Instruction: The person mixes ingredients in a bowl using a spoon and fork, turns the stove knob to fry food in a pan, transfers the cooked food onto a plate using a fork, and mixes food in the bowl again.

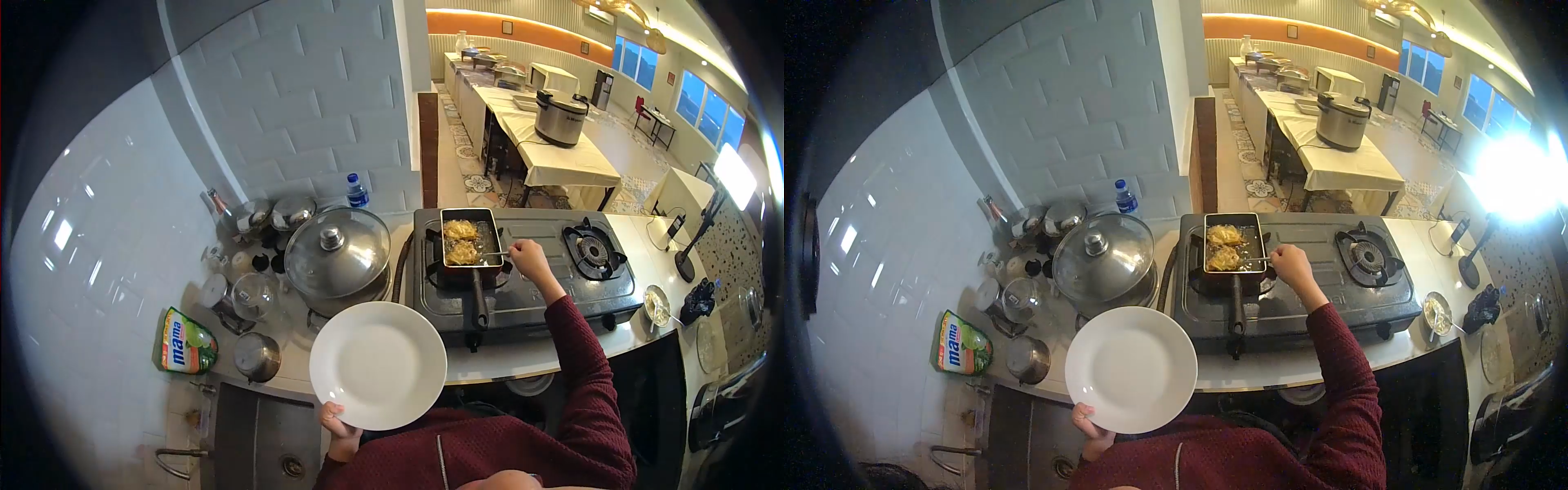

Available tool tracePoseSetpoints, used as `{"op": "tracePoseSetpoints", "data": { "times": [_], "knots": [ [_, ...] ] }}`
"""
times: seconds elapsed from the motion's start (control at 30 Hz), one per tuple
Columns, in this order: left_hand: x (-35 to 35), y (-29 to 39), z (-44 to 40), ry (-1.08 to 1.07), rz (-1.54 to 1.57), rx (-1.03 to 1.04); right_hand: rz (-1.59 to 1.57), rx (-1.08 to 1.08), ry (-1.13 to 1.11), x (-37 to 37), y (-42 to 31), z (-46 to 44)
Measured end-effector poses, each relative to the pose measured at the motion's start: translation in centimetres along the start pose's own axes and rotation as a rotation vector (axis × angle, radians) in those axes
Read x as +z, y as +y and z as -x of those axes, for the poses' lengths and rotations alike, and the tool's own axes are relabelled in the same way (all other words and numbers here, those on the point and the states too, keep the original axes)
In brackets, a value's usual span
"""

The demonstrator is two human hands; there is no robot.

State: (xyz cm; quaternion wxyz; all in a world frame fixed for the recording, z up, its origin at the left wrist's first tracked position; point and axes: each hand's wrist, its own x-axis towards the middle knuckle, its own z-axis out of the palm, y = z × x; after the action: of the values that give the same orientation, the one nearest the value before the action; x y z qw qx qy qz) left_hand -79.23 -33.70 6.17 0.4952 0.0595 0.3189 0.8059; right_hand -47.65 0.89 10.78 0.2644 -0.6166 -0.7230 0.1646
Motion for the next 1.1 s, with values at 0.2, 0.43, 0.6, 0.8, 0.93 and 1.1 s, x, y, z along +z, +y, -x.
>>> {"op": "tracePoseSetpoints", "data": {
  "times": [0.2, 0.43, 0.6, 0.8, 0.93, 1.1],
  "knots": [
    [0.0, 0.3, 0.2, -0.048, 0.027, 0.019, 0.007, -0.030, 0.027, -0.5, 0.5, 0.7],
    [-1.5, -0.3, 0.0, -0.072, -0.251, 0.193, -0.043, -0.107, 0.051, -0.5, 1.1, 1.9],
    [0.3, 0.2, 0.0, -0.032, 0.003, 0.008, -0.036, -0.106, 0.033, 0.0, 0.5, 2.5],
    [1.1, 0.1, 0.2, -0.029, 0.014, 0.005, -0.081, -0.148, 0.095, -0.4, 0.5, 2.5],
    [0.3, 0.0, 0.1, -0.029, -0.003, -0.005, -0.052, -0.177, 0.116, -0.7, -0.2, 3.0],
    [0.3, 0.0, 0.0, -0.009, 0.000, -0.001, -0.086, -0.218, 0.183, -0.1, 0.1, 3.3]
  ]
}}
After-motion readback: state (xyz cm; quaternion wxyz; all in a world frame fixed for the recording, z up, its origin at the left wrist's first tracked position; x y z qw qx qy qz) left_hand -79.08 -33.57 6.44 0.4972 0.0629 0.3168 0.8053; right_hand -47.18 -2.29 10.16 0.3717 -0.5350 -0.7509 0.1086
